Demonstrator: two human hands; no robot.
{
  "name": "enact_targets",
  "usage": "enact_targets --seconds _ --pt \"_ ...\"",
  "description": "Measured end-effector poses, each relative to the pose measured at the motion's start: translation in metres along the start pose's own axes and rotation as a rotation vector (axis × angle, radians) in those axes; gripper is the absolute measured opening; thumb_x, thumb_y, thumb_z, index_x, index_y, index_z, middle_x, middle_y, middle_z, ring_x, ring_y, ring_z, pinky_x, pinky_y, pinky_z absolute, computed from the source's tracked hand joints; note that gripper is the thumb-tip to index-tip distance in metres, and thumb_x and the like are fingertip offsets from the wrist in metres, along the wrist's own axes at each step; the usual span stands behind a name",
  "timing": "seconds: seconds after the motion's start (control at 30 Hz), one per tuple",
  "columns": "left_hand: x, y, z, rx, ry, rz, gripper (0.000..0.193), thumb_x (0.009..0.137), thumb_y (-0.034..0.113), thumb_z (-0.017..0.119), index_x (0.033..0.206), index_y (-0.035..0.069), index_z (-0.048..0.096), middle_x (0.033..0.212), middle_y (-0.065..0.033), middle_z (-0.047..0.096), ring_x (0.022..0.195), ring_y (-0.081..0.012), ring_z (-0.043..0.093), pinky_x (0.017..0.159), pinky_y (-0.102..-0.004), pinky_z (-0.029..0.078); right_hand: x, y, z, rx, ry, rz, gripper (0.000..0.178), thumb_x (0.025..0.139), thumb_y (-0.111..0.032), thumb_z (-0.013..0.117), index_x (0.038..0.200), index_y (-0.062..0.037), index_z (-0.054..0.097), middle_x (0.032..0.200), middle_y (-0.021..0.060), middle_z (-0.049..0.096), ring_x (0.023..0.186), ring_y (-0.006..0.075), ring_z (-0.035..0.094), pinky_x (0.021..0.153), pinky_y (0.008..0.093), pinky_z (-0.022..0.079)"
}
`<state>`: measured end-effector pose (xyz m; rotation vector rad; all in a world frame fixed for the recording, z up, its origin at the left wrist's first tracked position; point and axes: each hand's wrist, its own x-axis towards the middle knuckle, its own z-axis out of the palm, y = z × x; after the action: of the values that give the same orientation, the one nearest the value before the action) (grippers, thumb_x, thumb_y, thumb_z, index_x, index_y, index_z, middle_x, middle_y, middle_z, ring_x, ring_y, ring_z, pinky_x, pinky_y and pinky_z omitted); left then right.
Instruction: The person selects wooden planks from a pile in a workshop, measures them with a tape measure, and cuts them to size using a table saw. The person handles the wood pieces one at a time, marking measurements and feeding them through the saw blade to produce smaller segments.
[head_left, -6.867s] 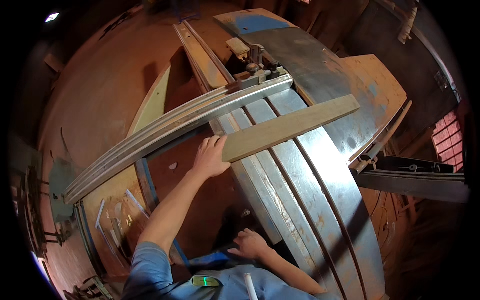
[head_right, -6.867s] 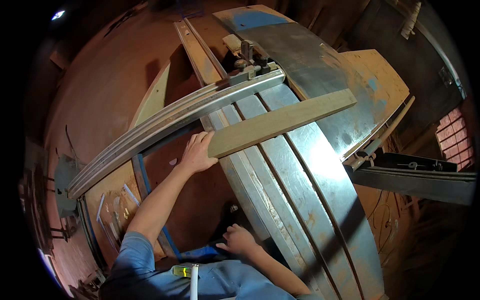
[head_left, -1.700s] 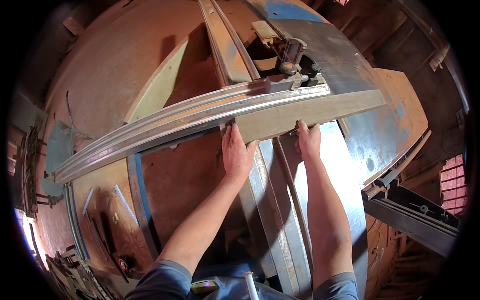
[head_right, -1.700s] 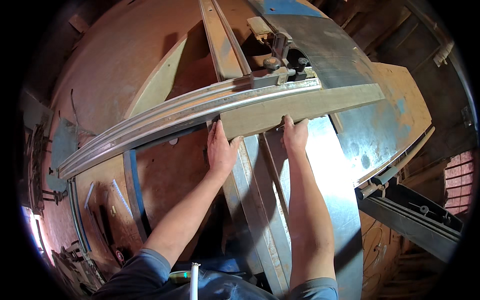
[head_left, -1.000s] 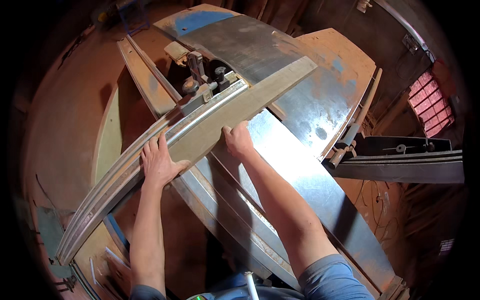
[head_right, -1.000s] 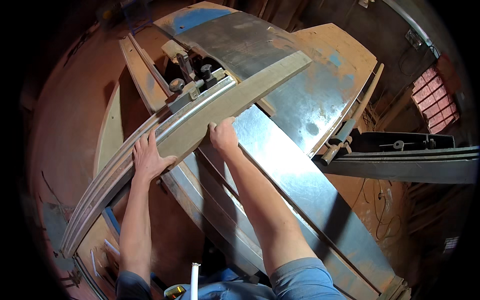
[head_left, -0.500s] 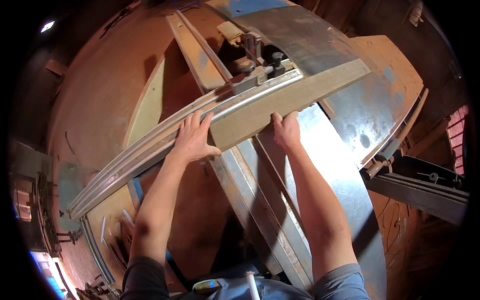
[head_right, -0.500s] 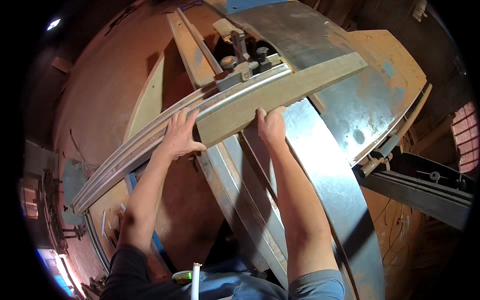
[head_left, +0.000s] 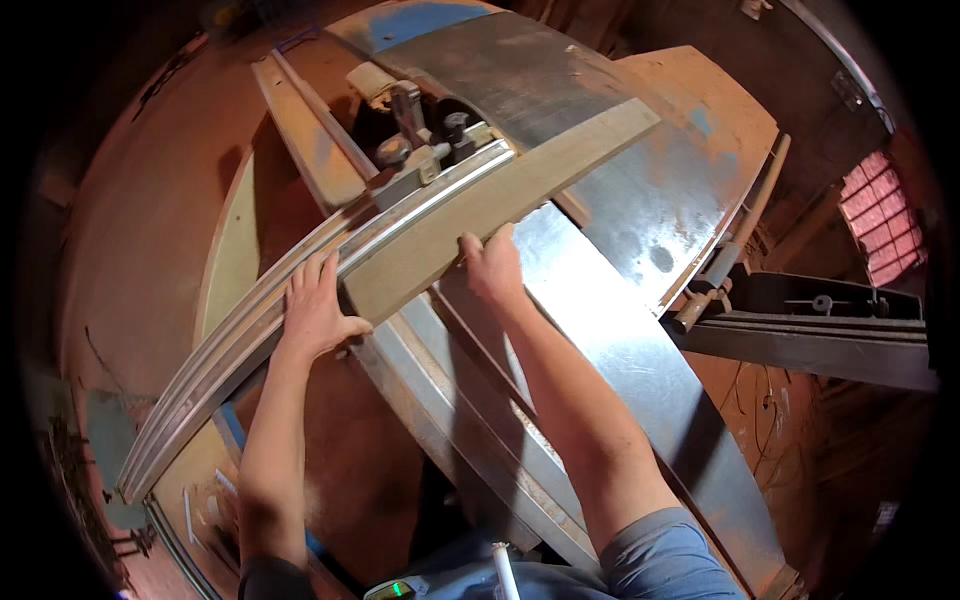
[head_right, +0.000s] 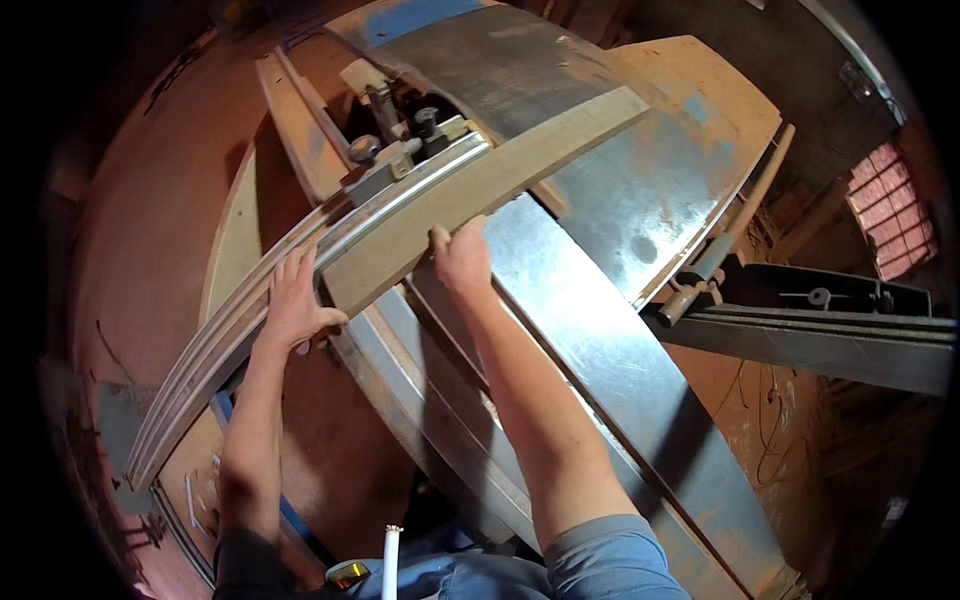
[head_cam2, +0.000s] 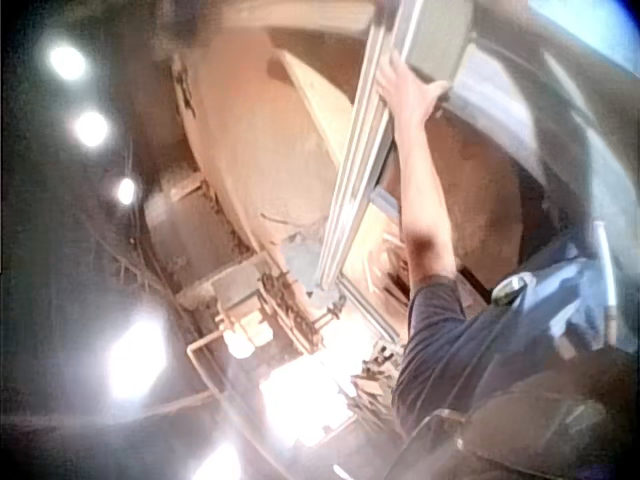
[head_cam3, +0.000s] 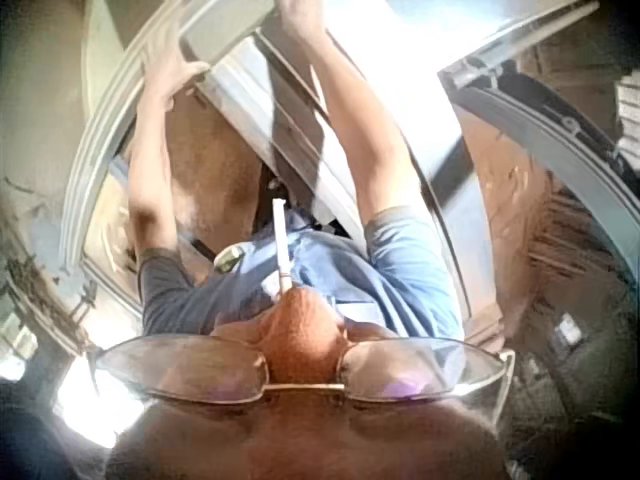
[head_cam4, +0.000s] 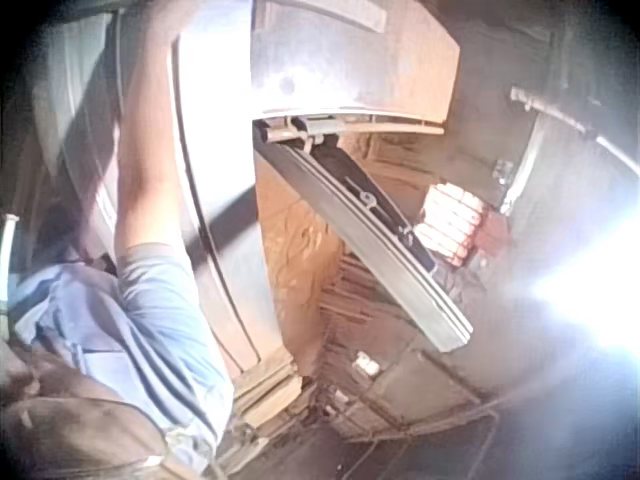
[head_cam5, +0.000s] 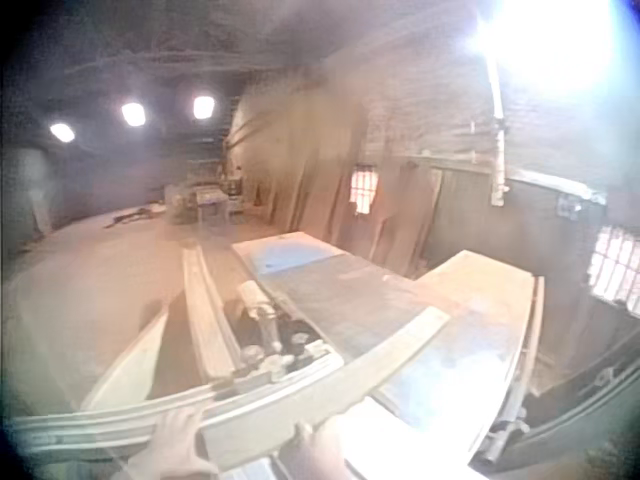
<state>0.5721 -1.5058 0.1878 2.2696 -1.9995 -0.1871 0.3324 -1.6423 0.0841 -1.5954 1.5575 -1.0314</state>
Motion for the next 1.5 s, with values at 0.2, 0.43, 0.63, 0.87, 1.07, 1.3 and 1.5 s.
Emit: enact_targets --seconds 0.2,0.43,0.63,0.87,1.07,1.3,1.5 --pt "0.004 0.014 0.006 0.068 0.043 -0.023 0.123 0.053 0.047 0.09 0.152 0.005 0.031 0.147 -0.022 0.034 0.138 -0.0415 0.031 0.116 -0.0543 0.024 0.001 -0.002 0.002 -0.04 -0.012 0.039 0.05 0.094 -0.029 0.06 0.114 0.0102 0.034 0.072 0.0295 0.064 0.057 0.0409 0.066 0.051 0.0483 0.052" --pt "0.004 0.021 0.01 0.093 0.1 -0.031 0.114 0.057 0.046 0.087 0.15 0.004 0.036 0.136 -0.0228 0.041 0.13 -0.0412 0.037 0.111 -0.0549 0.029 0.0 -0.015 0.001 -0.11 -0.055 0.091 0.057 0.095 -0.03 0.058 0.11 0.0178 0.032 0.07 0.0326 0.063 0.062 0.045 0.067 0.057 0.0502 0.054" --pt "0.008 0.023 0.014 0.121 0.111 -0.033 0.11 0.058 0.044 0.086 0.149 0.004 0.037 0.135 -0.0243 0.042 0.128 -0.0416 0.039 0.111 -0.055 0.03 0.009 -0.007 0.008 -0.093 -0.114 0.155 0.064 0.097 -0.03 0.057 0.117 0.0225 0.027 0.064 0.0278 0.063 0.052 0.0378 0.066 0.046 0.0454 0.053" --pt "0.016 0.021 0.019 0.124 0.083 -0.049 0.111 0.058 0.045 0.087 0.149 0.004 0.037 0.14 -0.0259 0.04 0.131 -0.0421 0.037 0.112 -0.0538 0.029 0.011 -0.005 0.013 -0.151 -0.071 0.117 0.071 0.096 -0.034 0.058 0.12 0.0251 0.026 0.071 0.0321 0.064 0.064 0.0442 0.069 0.056 0.0487 0.055" --pt "0.022 0.018 0.023 0.094 0.077 -0.072 0.11 0.058 0.044 0.087 0.148 0.004 0.039 0.142 -0.0248 0.039 0.133 -0.0415 0.036 0.113 -0.0523 0.028 0.015 -0.006 0.017 -0.154 -0.088 0.115 0.077 0.096 -0.035 0.057 0.124 0.0282 0.024 0.076 0.0356 0.065 0.074 0.0479 0.069 0.063 0.049 0.056" --pt "0.031 0.014 0.029 0.076 0.071 -0.086 0.107 0.058 0.043 0.086 0.147 0.004 0.041 0.144 -0.0241 0.038 0.135 -0.0406 0.035 0.114 -0.0517 0.027 0.03 0.008 0.031 -0.175 -0.127 0.131 0.081 0.097 -0.035 0.056 0.127 0.0299 0.018 0.071 0.0304 0.065 0.062 0.0421 0.069 0.054 0.0471 0.055" --pt "0.039 0.009 0.034 0.082 0.063 -0.104 0.107 0.058 0.044 0.085 0.147 0.004 0.042 0.146 -0.0251 0.036 0.137 -0.0408 0.033 0.116 -0.0515 0.025 0.036 0.011 0.039 -0.164 -0.129 0.151 0.076 0.098 -0.035 0.057 0.123 0.0274 0.022 0.069 0.0281 0.065 0.056 0.0384 0.068 0.048 0.0464 0.053"
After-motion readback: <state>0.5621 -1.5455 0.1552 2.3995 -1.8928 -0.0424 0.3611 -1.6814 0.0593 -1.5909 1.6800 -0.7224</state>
